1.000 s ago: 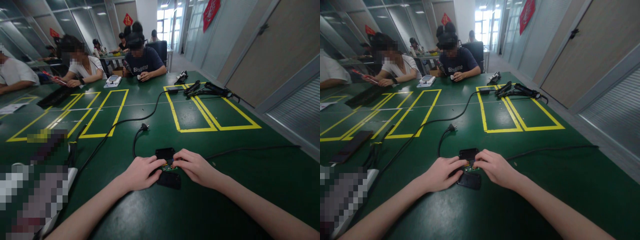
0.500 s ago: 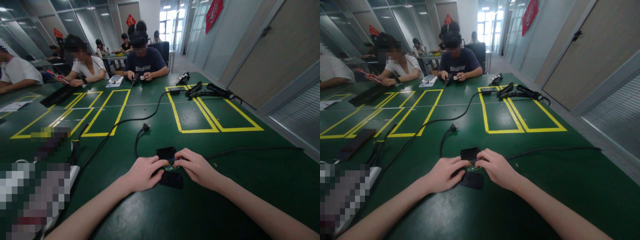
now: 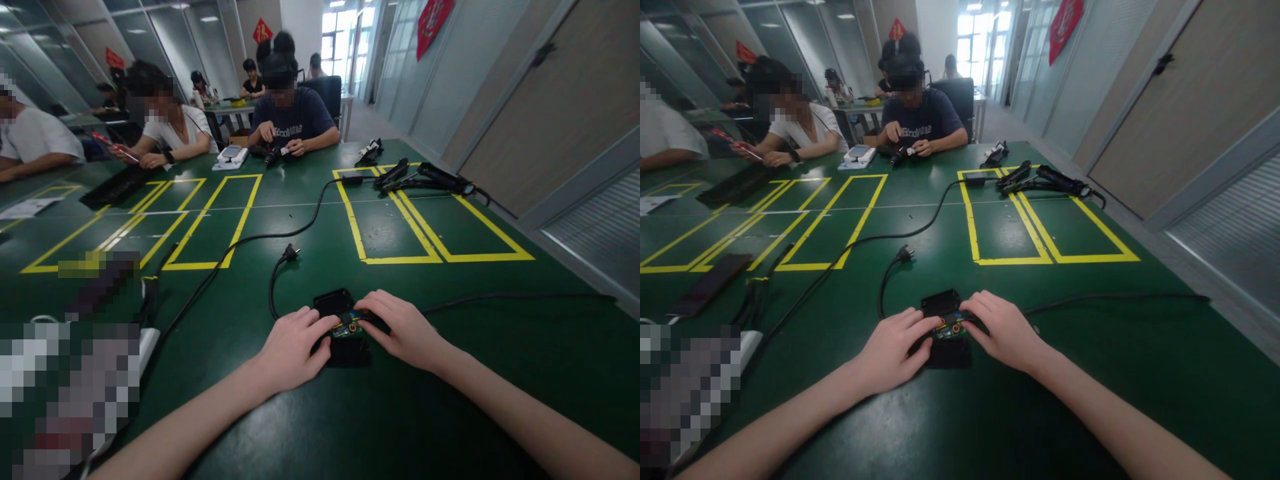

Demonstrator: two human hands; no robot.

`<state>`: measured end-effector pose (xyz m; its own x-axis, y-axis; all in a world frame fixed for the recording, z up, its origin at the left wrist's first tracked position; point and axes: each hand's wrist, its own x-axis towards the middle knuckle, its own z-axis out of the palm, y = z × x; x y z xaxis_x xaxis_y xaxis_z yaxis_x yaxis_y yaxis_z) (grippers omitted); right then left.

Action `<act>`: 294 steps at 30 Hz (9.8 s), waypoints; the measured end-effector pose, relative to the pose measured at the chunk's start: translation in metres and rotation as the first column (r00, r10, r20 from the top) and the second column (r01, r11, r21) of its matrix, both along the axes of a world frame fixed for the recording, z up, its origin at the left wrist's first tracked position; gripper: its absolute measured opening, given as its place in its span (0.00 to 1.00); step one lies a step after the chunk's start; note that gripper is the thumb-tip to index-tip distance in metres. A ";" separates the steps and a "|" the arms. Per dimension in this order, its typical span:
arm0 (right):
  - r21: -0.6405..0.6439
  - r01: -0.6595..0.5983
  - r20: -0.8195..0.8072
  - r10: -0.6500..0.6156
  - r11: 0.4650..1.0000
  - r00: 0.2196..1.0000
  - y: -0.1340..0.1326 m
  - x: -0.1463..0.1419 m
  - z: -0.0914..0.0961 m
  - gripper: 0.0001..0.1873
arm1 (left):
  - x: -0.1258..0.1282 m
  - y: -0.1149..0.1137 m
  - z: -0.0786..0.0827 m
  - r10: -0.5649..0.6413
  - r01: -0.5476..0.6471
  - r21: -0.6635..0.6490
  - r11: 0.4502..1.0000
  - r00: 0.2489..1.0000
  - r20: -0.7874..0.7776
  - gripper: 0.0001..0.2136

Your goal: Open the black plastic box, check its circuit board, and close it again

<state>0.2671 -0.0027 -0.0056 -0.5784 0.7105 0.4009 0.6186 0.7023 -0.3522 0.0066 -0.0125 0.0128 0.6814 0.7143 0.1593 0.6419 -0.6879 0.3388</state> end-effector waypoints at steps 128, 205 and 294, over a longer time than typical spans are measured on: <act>-0.054 -0.035 -0.120 0.028 0.998 0.992 0.002 0.007 -0.002 0.14 | -0.021 0.027 -0.007 -0.108 0.089 0.086 0.992 0.962 0.250 0.12; -0.326 -0.016 -0.386 -0.117 0.945 0.915 0.003 0.001 -0.002 0.12 | -0.016 0.024 -0.005 -0.194 0.137 0.402 0.905 0.975 0.105 0.14; 0.030 -0.178 0.076 0.176 0.984 0.982 -0.007 -0.006 0.013 0.15 | -0.007 0.018 -0.011 -0.183 0.166 0.256 0.952 0.982 0.046 0.19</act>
<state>0.2607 -0.0099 0.0075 -0.7222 0.5798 0.3772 0.5064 0.8147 -0.2826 -0.0009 0.0055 0.0020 0.7730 0.5164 0.3685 0.4854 -0.8554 0.1805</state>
